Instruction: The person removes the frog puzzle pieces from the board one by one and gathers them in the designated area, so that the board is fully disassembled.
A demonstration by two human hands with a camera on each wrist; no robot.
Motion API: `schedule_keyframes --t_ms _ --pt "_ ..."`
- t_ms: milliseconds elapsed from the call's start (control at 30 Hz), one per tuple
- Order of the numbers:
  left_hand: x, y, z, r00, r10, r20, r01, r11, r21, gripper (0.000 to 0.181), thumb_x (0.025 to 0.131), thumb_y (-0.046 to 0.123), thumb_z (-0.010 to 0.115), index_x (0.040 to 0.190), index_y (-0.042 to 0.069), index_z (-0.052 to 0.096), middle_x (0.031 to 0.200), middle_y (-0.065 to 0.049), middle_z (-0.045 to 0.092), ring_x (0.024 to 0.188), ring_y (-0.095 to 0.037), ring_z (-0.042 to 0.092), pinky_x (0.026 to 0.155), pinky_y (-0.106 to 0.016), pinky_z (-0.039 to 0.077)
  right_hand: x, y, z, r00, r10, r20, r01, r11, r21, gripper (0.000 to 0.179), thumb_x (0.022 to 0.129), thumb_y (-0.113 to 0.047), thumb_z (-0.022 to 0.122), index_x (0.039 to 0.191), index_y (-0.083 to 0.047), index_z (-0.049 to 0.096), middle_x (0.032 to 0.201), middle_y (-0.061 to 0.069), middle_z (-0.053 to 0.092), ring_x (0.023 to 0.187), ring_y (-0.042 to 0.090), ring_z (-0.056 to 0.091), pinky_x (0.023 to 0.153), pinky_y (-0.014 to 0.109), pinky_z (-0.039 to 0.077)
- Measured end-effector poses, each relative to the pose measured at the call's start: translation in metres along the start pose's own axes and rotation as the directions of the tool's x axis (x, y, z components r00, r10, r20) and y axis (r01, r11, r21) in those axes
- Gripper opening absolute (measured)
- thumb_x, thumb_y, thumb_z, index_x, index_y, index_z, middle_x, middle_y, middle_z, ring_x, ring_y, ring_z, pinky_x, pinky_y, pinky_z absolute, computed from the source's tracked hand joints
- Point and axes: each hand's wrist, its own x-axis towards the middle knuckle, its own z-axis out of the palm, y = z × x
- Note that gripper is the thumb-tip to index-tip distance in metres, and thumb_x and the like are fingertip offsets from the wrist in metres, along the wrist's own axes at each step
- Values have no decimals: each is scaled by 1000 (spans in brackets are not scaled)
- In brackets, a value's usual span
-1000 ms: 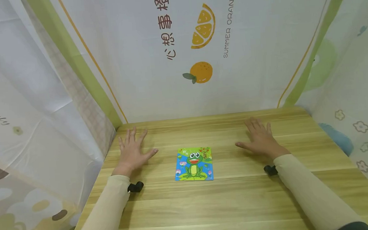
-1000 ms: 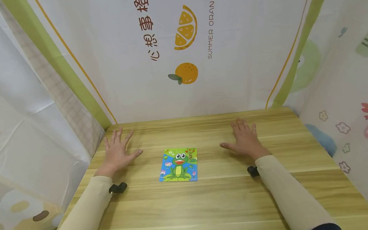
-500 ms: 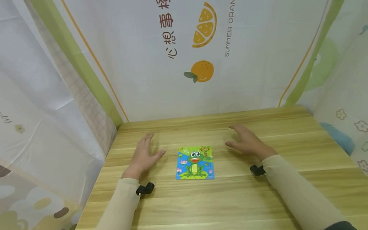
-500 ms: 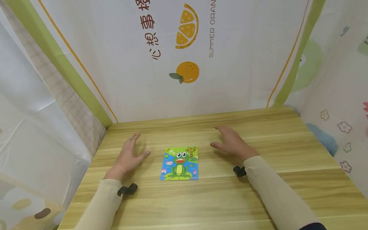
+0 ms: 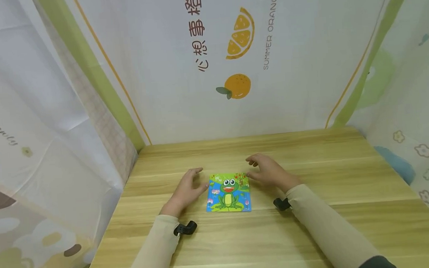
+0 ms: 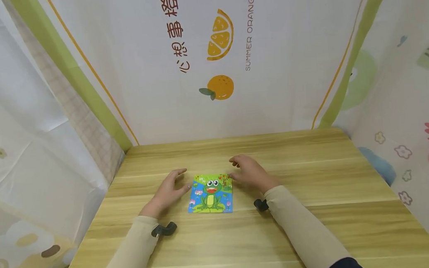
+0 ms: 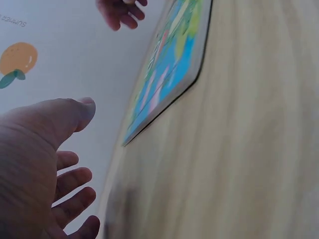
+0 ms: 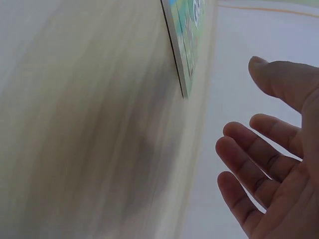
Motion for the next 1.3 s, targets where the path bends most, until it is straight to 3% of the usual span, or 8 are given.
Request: schedule_keyframes --t_ms 167,467,800,1133,1300 --pt "0 3 12 1000 2 10 -2 1000 -3 66 97 31 78 154 9 50 156 -12 49 146 -35 43 121 -53 34 6 -11 9 1000 2 22 -3 1000 15 50 95 -20 79 138 0 63 124 13 67 114 29 64 99 45 56" --pt "-2 5 25 999 44 -14 -43 995 90 66 94 40 81 147 8 57 150 -8 56 143 -31 47 120 -49 38 23 -25 30 998 -29 50 28 999 19 40 95 -23 81 128 -3 70 111 3 67 101 20 63 90 39 57" --pt "-1 3 29 997 78 -17 -74 980 182 63 94 46 80 141 8 62 151 -6 56 145 -29 44 121 -48 36 37 -37 45 995 -33 97 28 998 47 28 94 -23 82 115 -6 75 92 -2 64 83 15 60 77 31 56" --pt "1 2 30 997 76 -23 -70 979 191 64 92 46 81 141 8 63 152 -4 56 147 -28 43 122 -48 35 49 -45 57 983 6 183 -18 998 61 25 96 -22 79 117 -9 74 85 -1 62 75 15 56 70 30 52" --pt "0 1 31 998 61 -14 -57 981 187 64 93 47 80 142 8 63 152 -4 55 148 -28 42 122 -47 34 51 -49 59 975 10 223 -20 999 45 27 95 -21 80 118 -8 73 85 0 61 75 15 57 72 30 53"
